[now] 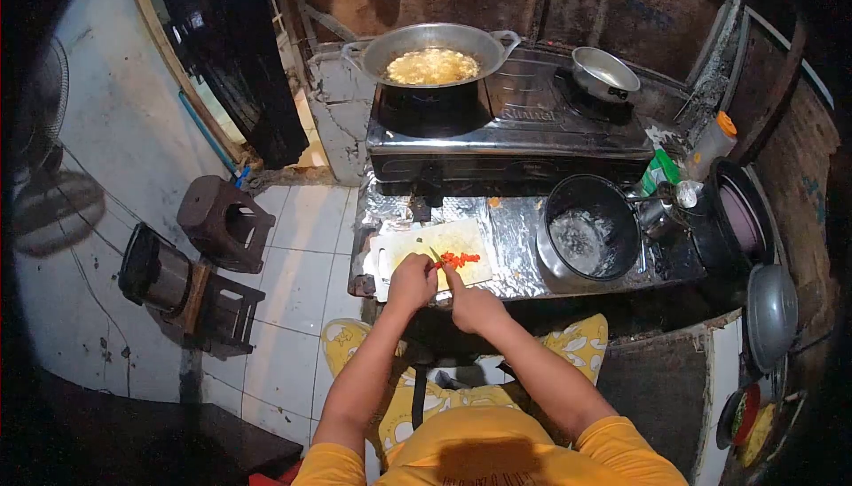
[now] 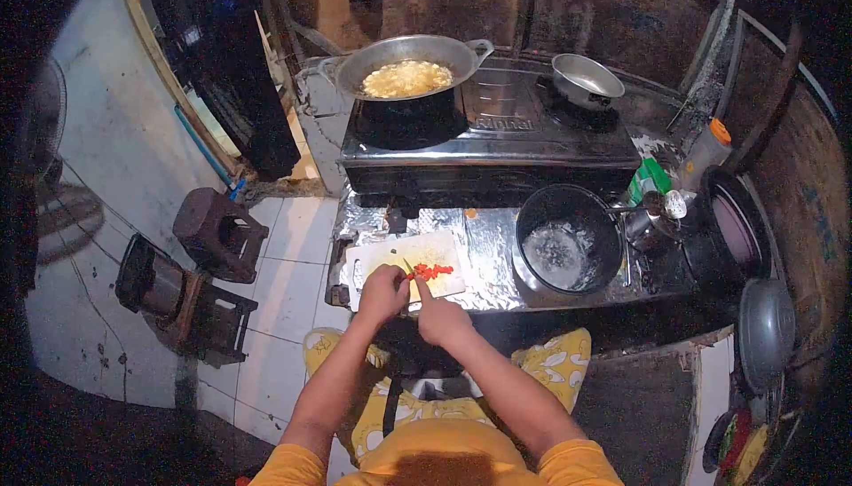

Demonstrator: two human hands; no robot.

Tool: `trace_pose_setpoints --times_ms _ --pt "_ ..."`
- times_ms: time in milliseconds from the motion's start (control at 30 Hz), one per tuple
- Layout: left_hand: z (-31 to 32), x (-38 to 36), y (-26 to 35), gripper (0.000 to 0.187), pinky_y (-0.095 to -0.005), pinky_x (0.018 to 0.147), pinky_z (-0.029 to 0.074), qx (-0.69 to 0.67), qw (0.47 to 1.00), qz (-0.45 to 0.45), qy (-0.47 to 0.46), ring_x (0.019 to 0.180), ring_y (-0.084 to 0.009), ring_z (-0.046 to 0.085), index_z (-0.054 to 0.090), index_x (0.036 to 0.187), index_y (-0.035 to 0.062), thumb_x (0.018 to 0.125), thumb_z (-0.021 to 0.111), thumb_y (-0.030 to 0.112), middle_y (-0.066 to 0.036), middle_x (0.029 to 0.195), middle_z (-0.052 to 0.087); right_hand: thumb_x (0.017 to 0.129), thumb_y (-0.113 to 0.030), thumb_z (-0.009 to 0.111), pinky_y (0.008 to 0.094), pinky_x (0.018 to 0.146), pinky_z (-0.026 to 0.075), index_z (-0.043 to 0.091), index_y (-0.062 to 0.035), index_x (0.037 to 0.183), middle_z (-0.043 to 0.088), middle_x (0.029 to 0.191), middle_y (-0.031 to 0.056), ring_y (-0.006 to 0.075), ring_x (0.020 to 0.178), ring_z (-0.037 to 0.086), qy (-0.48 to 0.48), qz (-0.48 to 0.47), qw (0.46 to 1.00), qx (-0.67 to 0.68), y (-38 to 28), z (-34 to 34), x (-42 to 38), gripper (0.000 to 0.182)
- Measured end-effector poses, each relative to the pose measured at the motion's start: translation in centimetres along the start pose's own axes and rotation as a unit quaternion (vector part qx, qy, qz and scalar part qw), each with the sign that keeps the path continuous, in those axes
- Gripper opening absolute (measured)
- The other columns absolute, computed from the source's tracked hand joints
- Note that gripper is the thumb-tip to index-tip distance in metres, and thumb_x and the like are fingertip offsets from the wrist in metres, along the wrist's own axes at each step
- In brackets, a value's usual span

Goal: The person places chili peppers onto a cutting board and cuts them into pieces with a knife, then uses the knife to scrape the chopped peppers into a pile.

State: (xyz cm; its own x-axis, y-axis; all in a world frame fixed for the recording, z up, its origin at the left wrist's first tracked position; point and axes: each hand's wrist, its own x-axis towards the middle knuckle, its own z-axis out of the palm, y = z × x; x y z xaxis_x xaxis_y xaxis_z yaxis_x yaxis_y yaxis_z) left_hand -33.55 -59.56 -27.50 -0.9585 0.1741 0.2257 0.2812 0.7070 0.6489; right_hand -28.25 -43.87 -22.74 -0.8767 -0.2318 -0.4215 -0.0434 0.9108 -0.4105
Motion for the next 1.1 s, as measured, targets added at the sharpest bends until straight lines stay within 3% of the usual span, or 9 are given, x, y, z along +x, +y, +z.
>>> trace_pose_setpoints --times_ms 167,400,500,800,1100 --pt "0.0 -0.3 0.3 0.014 -0.0448 0.075 0.051 -0.004 1.0 -0.006 -0.003 0.082 -0.038 0.063 0.067 0.085 0.0011 0.081 0.068 0.014 -0.019 0.084 0.064 0.083 -0.008 0.052 0.0515 0.075 0.053 0.002 -0.0101 0.157 0.069 0.09 0.0283 0.0424 0.081 0.068 0.018 0.024 1.0 0.006 0.5 2.8 0.0 0.09" --pt "-0.2 -0.2 -0.1 0.013 -0.0429 0.076 0.052 -0.012 1.0 0.028 0.008 0.083 -0.0362 0.064 0.07 0.087 0.0031 0.081 0.069 0.014 -0.017 0.084 0.065 0.083 -0.01 0.052 0.0509 0.077 0.053 0.007 -0.0099 0.157 0.069 0.091 0.0281 0.0433 0.084 0.068 0.014 0.0 1.0 0.012 -0.1 0.4 1.8 0.086" --pt "0.3 -0.1 -0.6 0.012 -0.0424 0.076 0.052 -0.001 0.999 0.048 0.016 0.082 -0.0357 0.065 0.071 0.088 0.0037 0.08 0.071 0.013 -0.017 0.086 0.066 0.082 -0.015 0.056 0.0479 0.087 0.053 0.018 -0.0073 0.154 0.067 0.107 0.0283 0.041 0.099 0.067 -0.041 0.018 0.999 0.0 -1.5 -3.6 0.9 0.081" --pt "0.1 0.0 -0.8 0.013 -0.042 0.078 0.053 -0.031 0.999 0.021 -0.001 0.085 -0.0345 0.066 0.072 0.089 0.0036 0.079 0.073 0.011 -0.016 0.088 0.069 0.086 -0.011 0.052 0.05 0.082 0.054 0.002 -0.0058 0.157 0.069 0.096 0.0289 0.0413 0.09 0.069 -0.039 0.025 0.999 -0.027 -1.2 -1.1 -0.2 0.087" --pt "0.3 0.0 -1.1 0.012 -0.0416 0.075 0.054 -0.029 0.999 0.038 0.014 0.082 -0.0348 0.066 0.072 0.088 0.0034 0.078 0.073 0.011 -0.017 0.088 0.069 0.084 -0.005 0.05 0.0519 0.076 0.053 0.004 -0.0095 0.157 0.069 0.09 0.0289 0.0439 0.082 0.068 0.027 0.01 1.0 0.005 0.0 2.6 0.6 0.086"
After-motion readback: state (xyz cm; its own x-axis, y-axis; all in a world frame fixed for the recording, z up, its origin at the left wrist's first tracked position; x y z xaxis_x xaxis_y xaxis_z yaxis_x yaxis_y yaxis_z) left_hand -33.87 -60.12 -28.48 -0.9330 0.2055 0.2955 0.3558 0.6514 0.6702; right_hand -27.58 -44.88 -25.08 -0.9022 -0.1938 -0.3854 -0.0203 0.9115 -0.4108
